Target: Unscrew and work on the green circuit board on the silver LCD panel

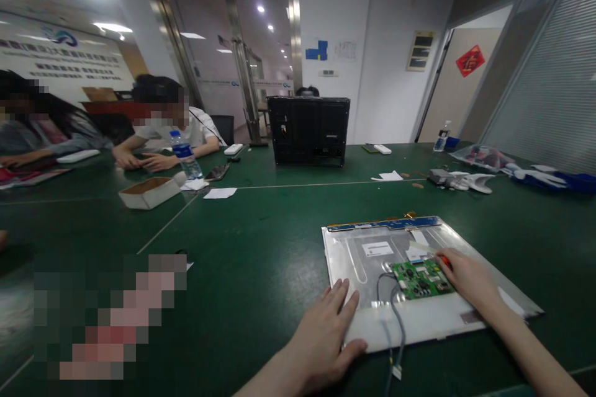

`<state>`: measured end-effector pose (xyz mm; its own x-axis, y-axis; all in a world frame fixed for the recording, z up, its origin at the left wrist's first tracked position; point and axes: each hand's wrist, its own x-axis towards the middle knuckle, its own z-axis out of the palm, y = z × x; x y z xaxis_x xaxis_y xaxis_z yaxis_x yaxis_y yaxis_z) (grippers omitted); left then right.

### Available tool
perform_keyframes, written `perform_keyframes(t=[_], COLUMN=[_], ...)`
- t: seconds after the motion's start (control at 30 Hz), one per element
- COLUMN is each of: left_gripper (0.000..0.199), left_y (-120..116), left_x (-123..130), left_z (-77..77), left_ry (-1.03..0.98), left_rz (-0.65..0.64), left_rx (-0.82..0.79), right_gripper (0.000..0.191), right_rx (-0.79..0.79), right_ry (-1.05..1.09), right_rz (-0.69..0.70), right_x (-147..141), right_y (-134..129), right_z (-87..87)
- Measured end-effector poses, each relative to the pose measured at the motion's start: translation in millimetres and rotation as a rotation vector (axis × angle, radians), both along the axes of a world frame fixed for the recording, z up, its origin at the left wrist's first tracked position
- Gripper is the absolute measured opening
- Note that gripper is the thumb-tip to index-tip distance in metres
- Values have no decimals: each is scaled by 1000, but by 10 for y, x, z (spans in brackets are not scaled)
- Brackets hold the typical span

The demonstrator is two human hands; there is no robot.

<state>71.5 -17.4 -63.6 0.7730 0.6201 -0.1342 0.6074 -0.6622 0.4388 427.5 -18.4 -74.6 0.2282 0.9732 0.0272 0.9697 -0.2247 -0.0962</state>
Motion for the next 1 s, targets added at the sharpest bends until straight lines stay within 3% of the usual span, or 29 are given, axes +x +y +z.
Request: perform_keyframes(t=[0.33, 0.47, 0.73, 1.0], left_gripper=[76, 76, 76, 77], left_y=[77, 105, 179, 222], left_x=[444, 640, 971, 1178], left_z=[-254, -287, -222, -238], left_ry=[-140, -193, -182, -204], left_rz=[-49, -47, -78, -98], left_rx=[88, 118, 60, 73], right_gripper=[31, 29, 27, 27], right_rx=[-74, -71, -142, -147], right_ry=[-119, -126, -5, 5], right_rz=[-167, -191, 165, 247], right_x=[435, 509, 265, 366], right_y=[286, 403, 490, 426], right_z=[161, 229, 242, 180])
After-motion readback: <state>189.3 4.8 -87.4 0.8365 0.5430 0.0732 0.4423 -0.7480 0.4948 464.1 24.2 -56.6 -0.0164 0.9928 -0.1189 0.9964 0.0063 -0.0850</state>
